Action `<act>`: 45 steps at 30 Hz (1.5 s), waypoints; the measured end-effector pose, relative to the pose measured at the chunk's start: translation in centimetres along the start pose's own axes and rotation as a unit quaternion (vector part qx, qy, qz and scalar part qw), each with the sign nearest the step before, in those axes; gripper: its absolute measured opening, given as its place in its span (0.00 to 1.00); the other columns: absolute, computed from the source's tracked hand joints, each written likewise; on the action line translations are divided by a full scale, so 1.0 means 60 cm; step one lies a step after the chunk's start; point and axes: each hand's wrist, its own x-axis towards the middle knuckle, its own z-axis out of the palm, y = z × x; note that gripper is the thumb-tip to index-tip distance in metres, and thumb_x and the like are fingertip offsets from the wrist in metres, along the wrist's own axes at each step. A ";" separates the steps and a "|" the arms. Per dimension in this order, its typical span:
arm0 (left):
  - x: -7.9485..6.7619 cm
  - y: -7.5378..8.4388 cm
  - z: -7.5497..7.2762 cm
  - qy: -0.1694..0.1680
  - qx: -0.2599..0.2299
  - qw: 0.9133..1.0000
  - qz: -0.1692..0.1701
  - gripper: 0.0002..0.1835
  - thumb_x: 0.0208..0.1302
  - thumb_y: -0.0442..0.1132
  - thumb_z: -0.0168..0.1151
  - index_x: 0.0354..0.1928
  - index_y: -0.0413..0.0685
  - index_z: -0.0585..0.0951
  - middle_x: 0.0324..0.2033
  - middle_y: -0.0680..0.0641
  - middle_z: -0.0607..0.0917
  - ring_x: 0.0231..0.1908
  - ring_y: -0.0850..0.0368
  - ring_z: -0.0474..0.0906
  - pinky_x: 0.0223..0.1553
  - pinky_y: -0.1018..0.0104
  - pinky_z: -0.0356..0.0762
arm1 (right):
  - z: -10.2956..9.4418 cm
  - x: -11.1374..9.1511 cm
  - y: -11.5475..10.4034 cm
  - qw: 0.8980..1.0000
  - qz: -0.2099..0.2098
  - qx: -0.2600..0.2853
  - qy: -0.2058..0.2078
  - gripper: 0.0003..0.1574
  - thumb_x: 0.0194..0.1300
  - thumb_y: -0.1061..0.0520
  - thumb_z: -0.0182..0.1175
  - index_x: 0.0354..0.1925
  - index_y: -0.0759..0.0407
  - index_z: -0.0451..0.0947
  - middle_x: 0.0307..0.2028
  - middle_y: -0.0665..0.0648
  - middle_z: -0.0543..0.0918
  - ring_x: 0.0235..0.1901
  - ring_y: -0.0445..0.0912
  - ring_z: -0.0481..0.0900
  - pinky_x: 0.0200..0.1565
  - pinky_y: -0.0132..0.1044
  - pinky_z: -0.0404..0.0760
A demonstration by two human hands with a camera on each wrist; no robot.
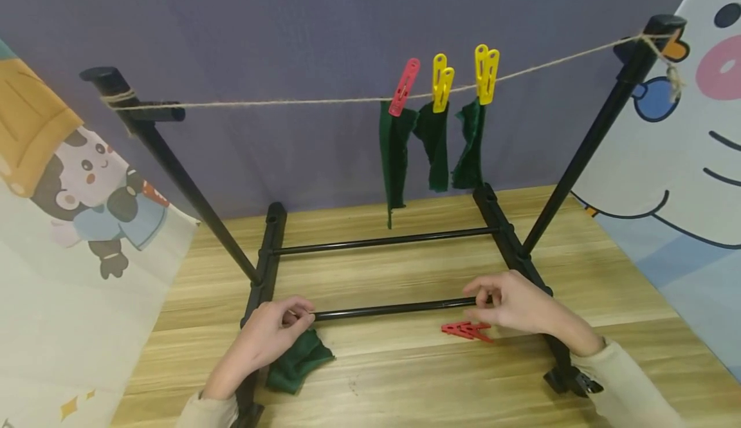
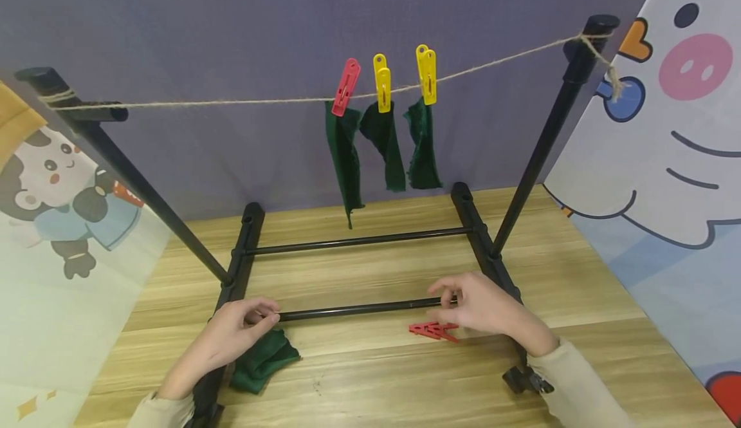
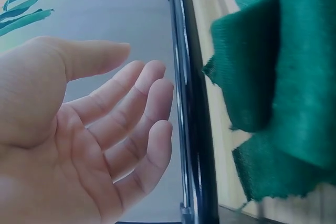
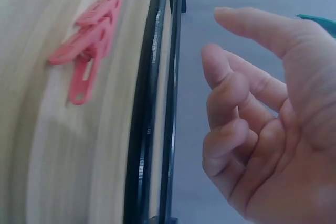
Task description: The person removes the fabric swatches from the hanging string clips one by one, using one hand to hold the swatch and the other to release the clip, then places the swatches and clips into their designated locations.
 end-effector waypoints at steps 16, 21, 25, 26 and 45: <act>0.016 0.027 -0.005 0.015 -0.027 0.999 0.027 0.06 0.68 0.49 0.59 0.44 0.67 0.81 0.35 0.63 0.83 0.35 0.68 0.78 0.37 0.68 0.77 | -0.028 0.022 -0.037 0.998 -0.035 -0.033 0.028 0.22 0.58 0.37 0.66 0.46 0.44 0.80 0.25 0.36 0.80 0.14 0.35 0.70 0.18 0.30 0.69; 0.028 0.039 -0.005 0.010 -0.041 0.999 0.030 0.06 0.68 0.47 0.59 0.44 0.67 0.81 0.35 0.64 0.82 0.36 0.67 0.78 0.37 0.67 0.77 | -0.046 0.027 -0.056 0.998 -0.052 -0.024 0.037 0.19 0.58 0.41 0.68 0.46 0.45 0.81 0.26 0.36 0.81 0.14 0.36 0.72 0.18 0.31 0.71; 0.036 0.049 -0.004 0.011 -0.046 0.998 0.041 0.06 0.69 0.49 0.58 0.45 0.68 0.81 0.34 0.66 0.82 0.36 0.67 0.77 0.37 0.67 0.77 | -0.058 0.032 -0.073 0.996 -0.070 -0.030 0.044 0.17 0.59 0.42 0.67 0.45 0.45 0.81 0.26 0.36 0.81 0.14 0.35 0.72 0.18 0.31 0.72; 0.038 0.051 -0.005 0.011 -0.048 0.998 0.043 0.06 0.69 0.50 0.58 0.44 0.69 0.81 0.35 0.66 0.82 0.36 0.67 0.77 0.37 0.67 0.77 | -0.061 0.033 -0.077 0.996 -0.072 -0.031 0.045 0.17 0.59 0.42 0.67 0.45 0.44 0.81 0.26 0.36 0.81 0.14 0.34 0.72 0.17 0.31 0.72; 0.081 0.107 -0.024 0.031 -0.094 0.991 0.093 0.07 0.68 0.53 0.57 0.45 0.68 0.80 0.38 0.62 0.82 0.38 0.64 0.78 0.39 0.63 0.77 | -0.123 0.056 -0.145 0.984 -0.102 -0.059 0.137 0.11 0.62 0.48 0.66 0.45 0.39 0.82 0.30 0.36 0.81 0.13 0.36 0.69 0.15 0.31 0.67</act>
